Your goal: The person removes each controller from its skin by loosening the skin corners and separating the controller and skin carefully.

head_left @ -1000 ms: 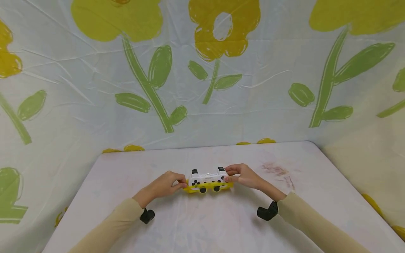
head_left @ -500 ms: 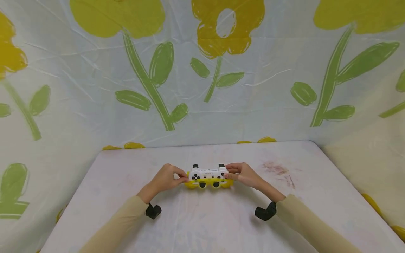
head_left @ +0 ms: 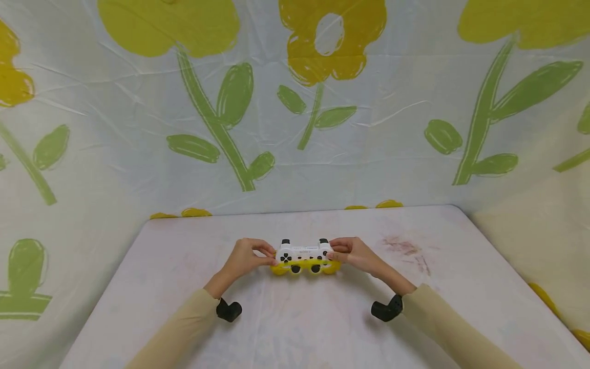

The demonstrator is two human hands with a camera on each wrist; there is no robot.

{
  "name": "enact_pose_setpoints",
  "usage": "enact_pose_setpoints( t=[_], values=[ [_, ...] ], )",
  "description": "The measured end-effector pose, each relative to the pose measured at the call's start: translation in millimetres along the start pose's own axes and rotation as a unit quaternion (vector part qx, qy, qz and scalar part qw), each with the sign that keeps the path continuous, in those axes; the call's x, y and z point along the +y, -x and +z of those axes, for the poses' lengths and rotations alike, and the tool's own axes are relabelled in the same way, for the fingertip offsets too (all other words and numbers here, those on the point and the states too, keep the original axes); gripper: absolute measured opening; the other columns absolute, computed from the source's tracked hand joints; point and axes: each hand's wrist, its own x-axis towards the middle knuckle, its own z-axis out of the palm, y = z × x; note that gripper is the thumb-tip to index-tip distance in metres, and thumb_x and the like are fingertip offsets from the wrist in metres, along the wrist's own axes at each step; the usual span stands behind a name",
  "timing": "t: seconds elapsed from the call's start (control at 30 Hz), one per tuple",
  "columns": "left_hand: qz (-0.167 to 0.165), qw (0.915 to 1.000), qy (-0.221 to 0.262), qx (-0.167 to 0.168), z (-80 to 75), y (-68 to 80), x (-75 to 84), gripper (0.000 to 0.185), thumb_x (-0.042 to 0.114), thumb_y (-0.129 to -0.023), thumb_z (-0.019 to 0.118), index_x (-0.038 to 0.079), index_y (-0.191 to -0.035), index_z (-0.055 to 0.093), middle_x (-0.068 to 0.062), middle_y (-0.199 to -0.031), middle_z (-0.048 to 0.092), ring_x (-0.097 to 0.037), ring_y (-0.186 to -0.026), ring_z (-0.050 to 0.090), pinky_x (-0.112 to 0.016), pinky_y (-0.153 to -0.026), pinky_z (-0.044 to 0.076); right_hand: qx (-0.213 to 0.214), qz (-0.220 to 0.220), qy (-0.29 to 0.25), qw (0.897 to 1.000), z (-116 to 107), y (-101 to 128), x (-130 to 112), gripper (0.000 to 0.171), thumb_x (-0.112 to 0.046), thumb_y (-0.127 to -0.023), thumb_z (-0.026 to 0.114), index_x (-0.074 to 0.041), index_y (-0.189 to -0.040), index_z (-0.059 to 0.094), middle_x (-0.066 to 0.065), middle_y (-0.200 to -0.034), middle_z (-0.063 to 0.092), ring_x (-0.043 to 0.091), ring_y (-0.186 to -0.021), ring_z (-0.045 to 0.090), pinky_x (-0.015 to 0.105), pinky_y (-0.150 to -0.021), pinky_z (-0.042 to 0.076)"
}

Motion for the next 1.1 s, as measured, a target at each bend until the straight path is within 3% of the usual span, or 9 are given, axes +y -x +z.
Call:
enact_pose_setpoints(
  t=[0.07, 0.27, 0.5, 0.7, 1.1],
  values=[
    [-0.007, 1.0, 0.004, -0.002, 0.0, 0.0, 0.2, 0.031, 0.022, -0.069, 0.086, 0.011, -0.095, 0.074, -0.003, -0.079, 0.074, -0.019, -0.079, 0.067, -0.019, -0.053, 0.046, 0.003, 0.002, -0.002, 1.0, 0.8, -0.8, -0.3, 0.056, -0.03, -0.09, 0.067, 0.006, -0.13, 0.054, 0.023, -0.125, 0.062, 0.03, -0.112, 0.063, 0.039, -0.092, 0.053],
    [-0.022, 0.9996, -0.018, 0.0, 3.7, -1.7, 4.3, 0.055, 0.023, -0.07, 0.086, 0.009, -0.119, 0.067, -0.008, -0.11, 0.07, -0.026, -0.099, 0.062, -0.037, -0.079, 0.052, -0.009, -0.003, -0.01, 1.0, -3.4, -4.5, 0.5, 0.056, -0.03, -0.089, 0.068, 0.006, -0.129, 0.054, 0.022, -0.123, 0.064, 0.027, -0.109, 0.064, 0.037, -0.092, 0.053],
    [-0.012, 0.9974, -0.014, -0.07, 10.0, -3.8, 4.2, 0.05, 0.024, -0.087, 0.071, 0.005, -0.131, 0.058, -0.012, -0.125, 0.065, -0.028, -0.114, 0.061, -0.038, -0.086, 0.054, -0.024, -0.017, -0.006, 1.0, -13.2, -10.9, 6.1, 0.054, -0.028, -0.091, 0.066, 0.007, -0.129, 0.054, 0.022, -0.122, 0.064, 0.025, -0.107, 0.065, 0.035, -0.089, 0.054],
    [-0.004, 0.9958, 0.001, -0.092, 13.0, -5.4, 9.8, 0.053, 0.02, -0.092, 0.064, 0.001, -0.139, 0.049, -0.017, -0.137, 0.055, -0.031, -0.12, 0.057, -0.045, -0.096, 0.049, -0.03, -0.016, -0.014, 0.999, -17.3, -15.4, 11.1, 0.057, -0.03, -0.09, 0.067, 0.007, -0.131, 0.052, 0.022, -0.125, 0.063, 0.027, -0.111, 0.064, 0.034, -0.089, 0.055],
    [-0.103, 0.9942, -0.009, -0.03, 26.7, -11.0, 40.9, 0.047, 0.03, -0.094, 0.061, 0.001, -0.131, 0.057, -0.017, -0.123, 0.064, -0.03, -0.109, 0.063, -0.041, -0.093, 0.052, -0.036, -0.006, -0.025, 0.999, -17.6, -10.5, 9.7, 0.057, -0.031, -0.093, 0.064, 0.007, -0.133, 0.05, 0.024, -0.13, 0.058, 0.03, -0.116, 0.06, 0.033, -0.086, 0.055]
  ],
)
